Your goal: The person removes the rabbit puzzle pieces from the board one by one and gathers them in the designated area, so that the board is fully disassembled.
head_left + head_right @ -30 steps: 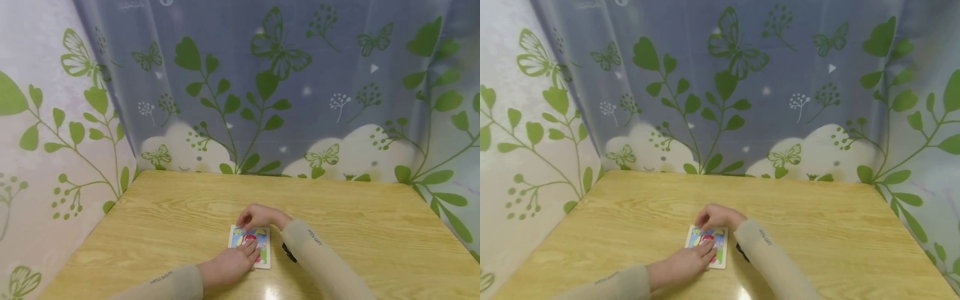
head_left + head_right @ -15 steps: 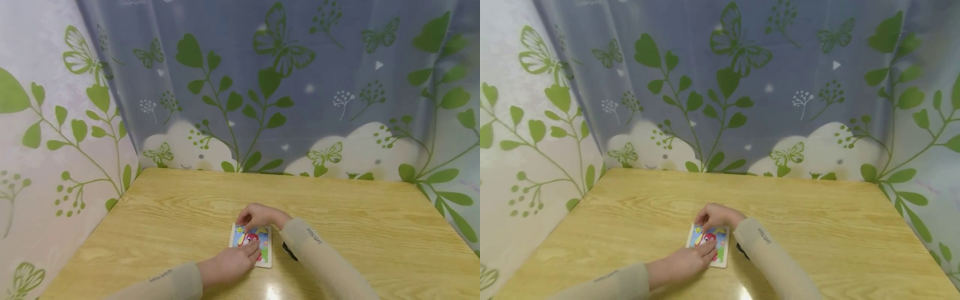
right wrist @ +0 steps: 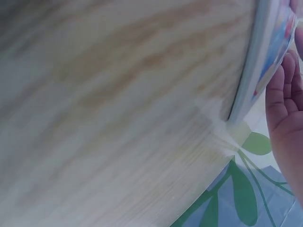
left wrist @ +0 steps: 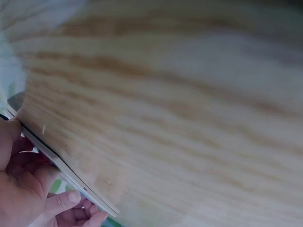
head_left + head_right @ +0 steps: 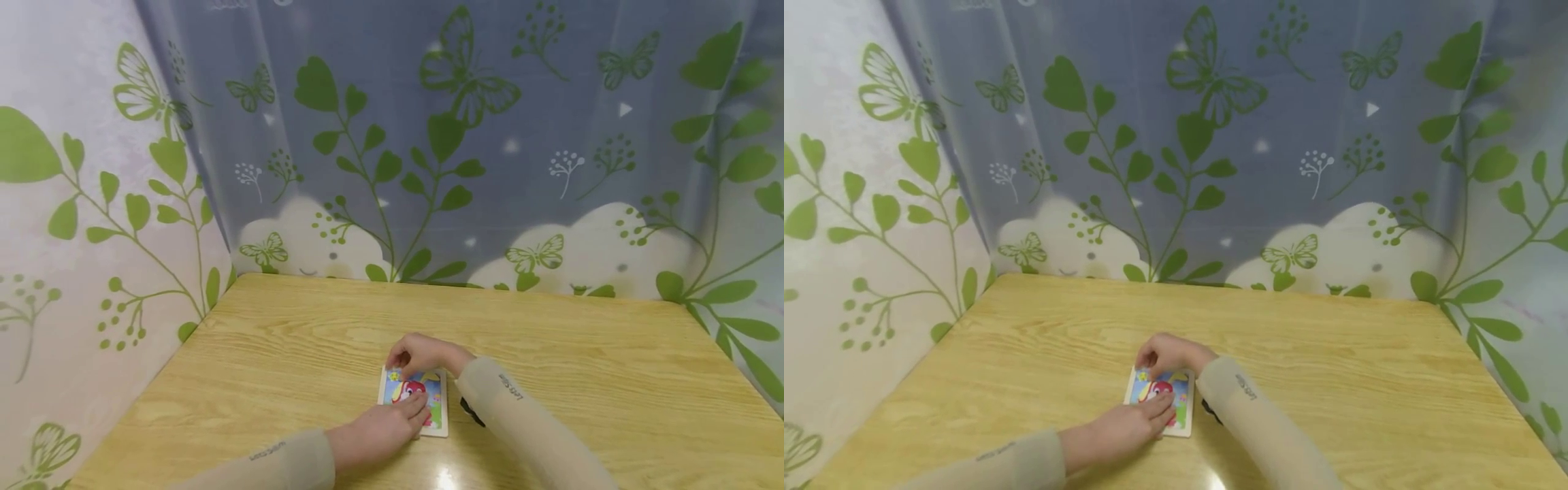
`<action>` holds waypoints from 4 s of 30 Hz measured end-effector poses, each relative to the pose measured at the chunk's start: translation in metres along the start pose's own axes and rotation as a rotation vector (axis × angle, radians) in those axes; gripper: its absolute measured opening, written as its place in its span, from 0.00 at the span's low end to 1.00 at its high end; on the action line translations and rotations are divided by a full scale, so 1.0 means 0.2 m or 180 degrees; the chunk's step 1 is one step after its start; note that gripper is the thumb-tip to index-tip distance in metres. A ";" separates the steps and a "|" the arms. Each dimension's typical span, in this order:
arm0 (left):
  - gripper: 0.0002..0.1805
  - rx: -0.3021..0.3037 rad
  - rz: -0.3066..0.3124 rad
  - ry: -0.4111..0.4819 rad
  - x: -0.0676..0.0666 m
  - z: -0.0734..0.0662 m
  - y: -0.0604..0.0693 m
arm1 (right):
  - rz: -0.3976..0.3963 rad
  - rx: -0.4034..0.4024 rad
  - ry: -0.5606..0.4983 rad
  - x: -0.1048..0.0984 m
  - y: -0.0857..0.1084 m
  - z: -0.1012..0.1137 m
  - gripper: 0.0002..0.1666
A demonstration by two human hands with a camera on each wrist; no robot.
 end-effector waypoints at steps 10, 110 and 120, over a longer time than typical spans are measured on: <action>0.22 -0.0045 -0.0076 -0.0109 0.00 0.00 0.00 | 0.0036 0.0053 0.0141 0.00 0.00 0.00 0.11; 0.22 0.0108 -0.0111 -0.0260 -0.01 0.02 -0.03 | 0.0295 0.0172 0.0809 0.02 -0.05 0.10 0.12; 0.21 0.0092 -0.0148 -0.0328 -0.01 0.02 -0.03 | 0.0198 0.0016 0.0785 0.00 -0.04 0.09 0.12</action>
Point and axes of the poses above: each hand's wrist, its own y-axis away from the middle knuckle, its own x-axis out of the palm, z = x × y, the point moved 6 cm from there along -y, towards the middle knuckle, and after that the axes turned 6 degrees about y, right-handed, at the moved point
